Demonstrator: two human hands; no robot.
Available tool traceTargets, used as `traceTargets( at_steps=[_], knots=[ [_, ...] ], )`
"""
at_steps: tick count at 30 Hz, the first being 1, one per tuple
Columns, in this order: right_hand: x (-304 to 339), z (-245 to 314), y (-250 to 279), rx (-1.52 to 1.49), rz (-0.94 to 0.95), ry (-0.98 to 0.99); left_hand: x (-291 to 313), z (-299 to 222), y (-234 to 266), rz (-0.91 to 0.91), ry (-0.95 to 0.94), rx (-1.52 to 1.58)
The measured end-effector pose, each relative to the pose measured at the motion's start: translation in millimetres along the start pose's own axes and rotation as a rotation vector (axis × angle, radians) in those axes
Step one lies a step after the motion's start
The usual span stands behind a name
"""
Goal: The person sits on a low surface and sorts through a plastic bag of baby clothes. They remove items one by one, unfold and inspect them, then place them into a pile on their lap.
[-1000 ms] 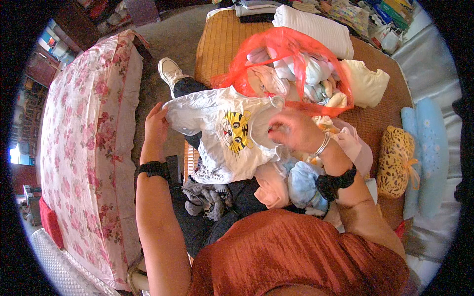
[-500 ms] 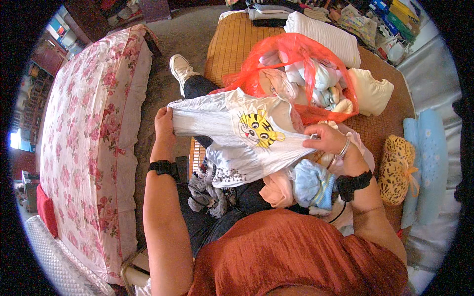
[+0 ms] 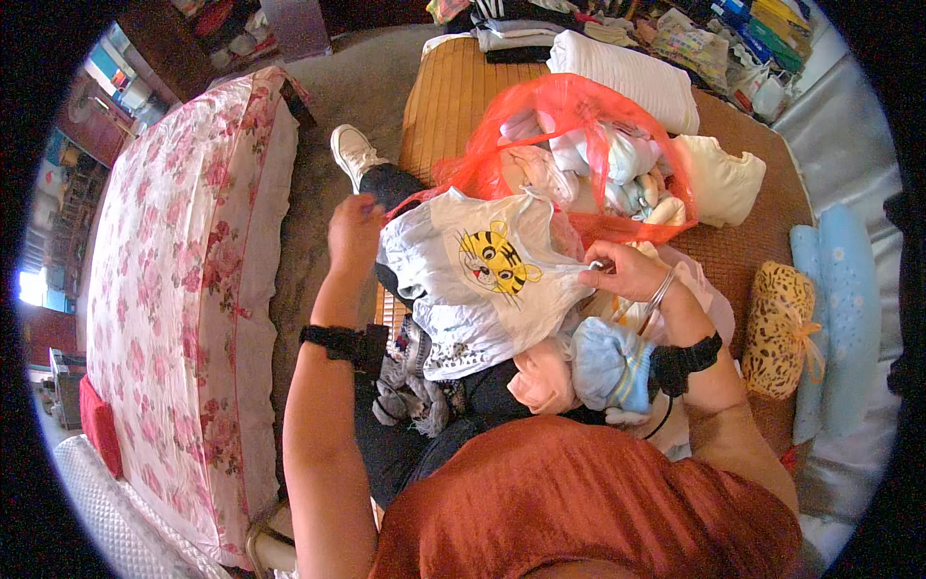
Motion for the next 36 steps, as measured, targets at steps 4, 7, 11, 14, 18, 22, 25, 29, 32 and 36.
traceTargets(
  at_steps=[4, 7, 11, 14, 18, 22, 25, 29, 32, 36],
  knots=[
    [7, 4, 2, 0.008, 0.022, 0.0, -12, -109, -80, 0.373, -0.046, 0.122],
    [13, 5, -3, -0.049, 0.082, -0.047, -8, -158, -147, 0.581, -0.253, -0.085],
    [21, 27, 10, -0.036, -0.014, 0.025, 2, -167, -201, 0.743, -0.325, -0.246],
    [24, 43, 25, -0.226, -0.109, 0.03, 9, -163, -197, 0.937, -0.206, -0.216],
    [25, 90, 53, -0.112, -0.304, 0.199, -1, -169, -112, 0.761, 0.158, 0.546],
    [14, 147, 75, -0.261, -0.402, 0.377, -17, -165, -7, 0.578, 0.213, 0.846],
    [6, 205, 96, -0.159, -0.522, 0.602, -26, -166, 82, 0.357, 0.035, 0.747],
    [-24, 268, 114, -0.276, -0.358, 0.7, -11, -178, 184, 0.174, -0.111, 0.553],
    [-33, 318, 127, -0.081, -0.415, 0.772, 7, -171, 244, 0.03, 0.023, 0.359],
    [-25, 365, 146, 0.33, -0.722, 0.752, 33, -175, 281, -0.055, 0.038, 0.535]
  ],
)
Point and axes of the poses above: each hand's wrist, its own x-axis away from the middle knuckle, its own y-axis out of the back of the hand, z = x × y, the point moved 9 cm from there along -x, towards the middle knuckle, and after that the axes turned 9 degrees about x, right-handed, at the moved point
